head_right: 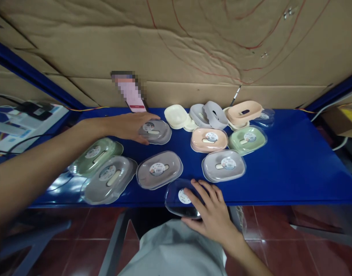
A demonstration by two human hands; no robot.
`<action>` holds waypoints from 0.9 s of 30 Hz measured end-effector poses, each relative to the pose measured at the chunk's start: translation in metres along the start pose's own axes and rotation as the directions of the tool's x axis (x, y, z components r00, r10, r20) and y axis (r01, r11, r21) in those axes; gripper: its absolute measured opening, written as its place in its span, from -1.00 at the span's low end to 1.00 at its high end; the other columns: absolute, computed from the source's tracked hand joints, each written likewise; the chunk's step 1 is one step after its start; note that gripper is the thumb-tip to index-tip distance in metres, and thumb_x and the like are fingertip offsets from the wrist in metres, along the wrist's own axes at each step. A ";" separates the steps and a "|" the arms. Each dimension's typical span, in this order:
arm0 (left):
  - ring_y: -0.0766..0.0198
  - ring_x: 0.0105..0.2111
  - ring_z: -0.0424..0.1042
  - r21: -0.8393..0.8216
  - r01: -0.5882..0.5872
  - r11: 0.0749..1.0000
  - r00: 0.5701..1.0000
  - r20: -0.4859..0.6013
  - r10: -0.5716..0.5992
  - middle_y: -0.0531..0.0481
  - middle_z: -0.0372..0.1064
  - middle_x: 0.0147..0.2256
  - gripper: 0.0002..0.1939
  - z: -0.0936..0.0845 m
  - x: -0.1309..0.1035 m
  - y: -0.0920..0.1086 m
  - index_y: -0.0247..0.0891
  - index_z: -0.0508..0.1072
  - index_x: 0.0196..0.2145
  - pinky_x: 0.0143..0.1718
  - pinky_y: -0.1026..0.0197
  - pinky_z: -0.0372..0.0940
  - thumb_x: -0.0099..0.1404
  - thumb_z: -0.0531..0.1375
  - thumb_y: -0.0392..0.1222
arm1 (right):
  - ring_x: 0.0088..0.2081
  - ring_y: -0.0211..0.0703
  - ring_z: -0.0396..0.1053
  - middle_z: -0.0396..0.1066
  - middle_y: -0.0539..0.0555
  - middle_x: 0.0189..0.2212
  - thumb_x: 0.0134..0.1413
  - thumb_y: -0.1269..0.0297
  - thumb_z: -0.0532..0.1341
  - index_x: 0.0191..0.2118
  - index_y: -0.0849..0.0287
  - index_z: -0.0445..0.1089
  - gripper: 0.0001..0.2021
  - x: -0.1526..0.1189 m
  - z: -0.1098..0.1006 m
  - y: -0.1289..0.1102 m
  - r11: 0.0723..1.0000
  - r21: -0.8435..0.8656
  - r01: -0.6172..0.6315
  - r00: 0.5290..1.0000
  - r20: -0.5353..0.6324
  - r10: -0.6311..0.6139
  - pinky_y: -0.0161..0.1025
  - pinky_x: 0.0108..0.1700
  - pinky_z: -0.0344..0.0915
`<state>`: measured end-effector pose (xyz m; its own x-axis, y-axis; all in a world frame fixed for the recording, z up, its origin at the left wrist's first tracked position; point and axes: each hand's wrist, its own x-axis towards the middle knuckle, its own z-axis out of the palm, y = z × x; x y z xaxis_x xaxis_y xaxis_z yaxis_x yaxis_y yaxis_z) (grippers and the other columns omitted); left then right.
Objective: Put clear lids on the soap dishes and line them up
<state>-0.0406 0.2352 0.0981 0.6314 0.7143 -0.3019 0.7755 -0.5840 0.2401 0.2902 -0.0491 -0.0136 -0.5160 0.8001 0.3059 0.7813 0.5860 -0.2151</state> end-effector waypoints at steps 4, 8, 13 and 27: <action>-0.18 0.34 0.30 0.037 -0.020 0.999 1.000 -0.001 0.020 -0.20 0.23 0.38 0.10 0.001 0.005 0.003 -0.08 0.13 0.48 0.36 -0.14 0.20 0.08 0.42 0.22 | 0.40 0.23 0.19 0.25 0.21 0.45 0.38 -0.11 0.27 0.46 0.07 0.26 -0.32 0.000 0.000 0.000 1.000 0.001 -0.003 1.000 -0.003 0.003 0.13 0.29 0.16; -0.21 0.32 0.31 0.048 -0.010 0.999 1.000 0.007 0.009 -0.29 0.21 0.36 0.16 0.002 0.007 0.004 -0.18 0.07 0.50 0.33 -0.13 0.23 0.08 0.38 0.28 | 0.40 0.24 0.19 0.23 0.20 0.47 0.36 -0.15 0.28 0.48 0.05 0.24 -0.29 -0.001 0.000 0.001 1.000 0.007 -0.004 1.000 0.017 0.003 0.14 0.29 0.17; -0.19 0.32 0.30 0.075 0.069 0.995 0.996 0.043 -0.073 -0.31 0.24 0.35 0.13 0.005 0.011 0.005 -0.22 0.09 0.47 0.34 -0.10 0.22 0.09 0.37 0.29 | 0.39 0.23 0.20 0.23 0.18 0.47 0.38 -0.16 0.26 0.49 0.01 0.22 -0.29 -0.001 0.000 0.002 1.000 0.006 -0.010 1.000 0.020 0.010 0.13 0.28 0.16; -0.30 0.50 0.02 0.089 0.214 0.973 0.977 0.003 -0.215 -0.55 -0.11 0.51 0.22 0.015 -0.007 -0.015 -0.44 -0.22 0.55 0.44 -0.17 0.06 0.26 0.32 0.23 | 0.41 0.23 0.18 0.21 0.20 0.48 0.39 -0.19 0.23 0.51 0.02 0.17 -0.27 0.000 0.000 0.001 1.000 0.005 -0.011 0.999 0.032 0.011 0.16 0.29 0.20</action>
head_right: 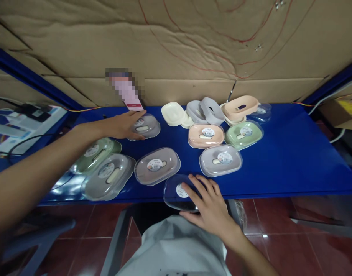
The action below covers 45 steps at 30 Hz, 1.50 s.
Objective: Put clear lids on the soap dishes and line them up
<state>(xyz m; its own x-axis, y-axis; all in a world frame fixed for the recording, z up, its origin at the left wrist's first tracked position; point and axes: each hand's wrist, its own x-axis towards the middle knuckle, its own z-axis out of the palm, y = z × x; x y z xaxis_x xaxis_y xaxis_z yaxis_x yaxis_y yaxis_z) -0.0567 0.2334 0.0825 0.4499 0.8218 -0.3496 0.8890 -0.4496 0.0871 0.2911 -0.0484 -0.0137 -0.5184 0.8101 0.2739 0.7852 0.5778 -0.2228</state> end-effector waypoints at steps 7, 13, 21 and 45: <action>-0.22 0.53 -0.01 0.023 -0.158 0.987 0.919 -0.363 0.156 -0.40 -0.04 0.52 -0.19 0.004 -0.065 0.048 -0.26 0.00 0.53 0.49 -0.23 0.01 0.51 0.18 0.08 | 0.46 0.27 0.15 0.10 0.19 0.54 0.43 -0.15 0.21 0.55 -0.02 0.10 -0.27 0.005 -0.004 -0.004 1.000 0.011 -0.024 0.999 0.043 0.024 0.21 0.29 0.26; -0.12 0.35 0.37 0.117 -0.370 0.922 0.898 -0.211 0.387 -0.11 0.35 0.36 -0.51 0.041 -0.113 0.110 0.09 0.40 0.32 0.37 -0.21 0.26 0.47 0.23 -0.05 | 0.54 0.29 0.00 -0.05 0.20 0.58 0.50 -0.04 0.17 0.57 0.02 0.06 -0.32 0.018 -0.009 -0.009 0.995 0.005 -0.102 0.993 0.061 0.101 0.27 0.34 0.28; -0.19 0.46 0.22 0.097 -0.216 0.972 0.875 -0.421 0.237 -0.23 0.27 0.42 -0.22 0.059 -0.112 0.111 -0.01 0.28 0.46 0.43 -0.40 0.23 0.36 0.04 -0.48 | 0.58 0.21 -0.09 -0.08 0.17 0.59 0.53 0.18 0.12 0.64 0.01 -0.24 -0.25 0.029 -0.007 -0.015 0.998 0.010 -0.062 0.995 0.081 0.061 0.35 0.50 0.12; -0.21 0.40 0.28 -0.310 -0.289 0.906 0.768 -0.640 0.026 -0.25 0.23 0.37 -0.61 0.159 -0.138 0.157 -0.02 0.46 0.16 0.31 -0.29 0.41 0.43 0.35 -0.04 | 0.26 0.31 0.39 0.48 0.41 0.23 0.51 0.17 0.20 0.25 0.39 0.43 -0.59 0.266 -0.025 0.052 0.942 -0.330 -0.062 0.981 0.153 0.119 0.20 0.28 0.24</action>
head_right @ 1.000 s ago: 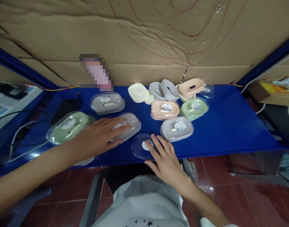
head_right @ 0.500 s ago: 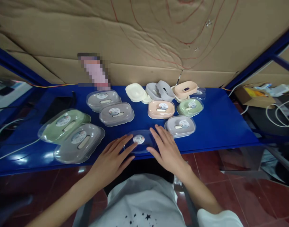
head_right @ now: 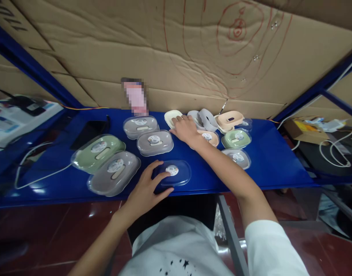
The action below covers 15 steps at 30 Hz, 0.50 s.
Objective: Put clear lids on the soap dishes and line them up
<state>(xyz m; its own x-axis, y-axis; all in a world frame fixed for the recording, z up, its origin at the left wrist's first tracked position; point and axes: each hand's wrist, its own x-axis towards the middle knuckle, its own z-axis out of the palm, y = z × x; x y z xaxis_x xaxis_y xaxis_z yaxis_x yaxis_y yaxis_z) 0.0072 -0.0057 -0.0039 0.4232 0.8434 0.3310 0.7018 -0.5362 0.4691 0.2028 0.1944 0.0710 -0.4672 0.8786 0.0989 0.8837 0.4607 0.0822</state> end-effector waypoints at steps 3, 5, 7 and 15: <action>-0.24 0.45 0.21 -0.030 0.011 0.999 1.000 0.009 -0.011 -0.25 0.09 0.46 -0.57 0.003 -0.001 -0.003 -0.04 0.44 0.17 0.33 -0.32 0.38 0.40 0.38 -0.07 | 0.14 0.24 0.49 0.55 0.39 0.11 0.45 0.25 0.25 0.09 0.38 0.52 -0.71 0.017 0.005 -0.003 1.000 -0.012 -0.020 0.999 0.026 0.020 0.08 0.18 0.31; -0.23 0.45 0.21 -0.045 0.013 0.999 1.000 0.001 -0.013 -0.26 0.09 0.47 -0.59 0.004 -0.001 -0.003 -0.07 0.45 0.16 0.34 -0.32 0.36 0.41 0.38 -0.10 | 0.08 0.19 0.52 0.57 0.37 0.08 0.44 0.30 0.23 0.07 0.34 0.53 -0.75 0.015 0.002 0.000 0.999 -0.013 -0.043 0.999 0.020 0.043 0.02 0.11 0.35; -0.22 0.45 0.22 -0.060 0.012 0.998 1.000 -0.006 -0.012 -0.26 0.11 0.47 -0.61 0.004 -0.001 -0.002 -0.09 0.46 0.16 0.35 -0.31 0.35 0.43 0.36 -0.12 | 0.06 0.17 0.53 0.57 0.34 0.08 0.46 0.28 0.20 0.09 0.29 0.51 -0.74 0.005 -0.006 0.008 0.997 -0.015 -0.075 0.997 0.000 0.075 -0.02 0.06 0.38; -0.20 0.45 0.22 -0.064 0.020 0.998 0.993 -0.111 -0.027 -0.31 0.17 0.42 -0.67 0.008 -0.003 -0.005 -0.17 0.40 0.16 0.37 -0.30 0.33 0.49 0.27 -0.16 | 0.07 0.13 0.55 0.60 0.20 0.02 0.44 0.20 0.28 0.08 0.14 0.48 -0.79 -0.152 -0.036 0.017 0.967 0.238 0.092 0.928 -0.373 0.003 0.04 0.13 0.45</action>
<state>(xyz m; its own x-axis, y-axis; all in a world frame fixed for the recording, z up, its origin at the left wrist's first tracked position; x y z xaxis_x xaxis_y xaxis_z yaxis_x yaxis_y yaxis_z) 0.0069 -0.0051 -0.0142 0.3374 0.8488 0.4071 0.6722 -0.5200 0.5271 0.2882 0.0645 0.0931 -0.4405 0.7696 0.4623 0.8176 0.5566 -0.1475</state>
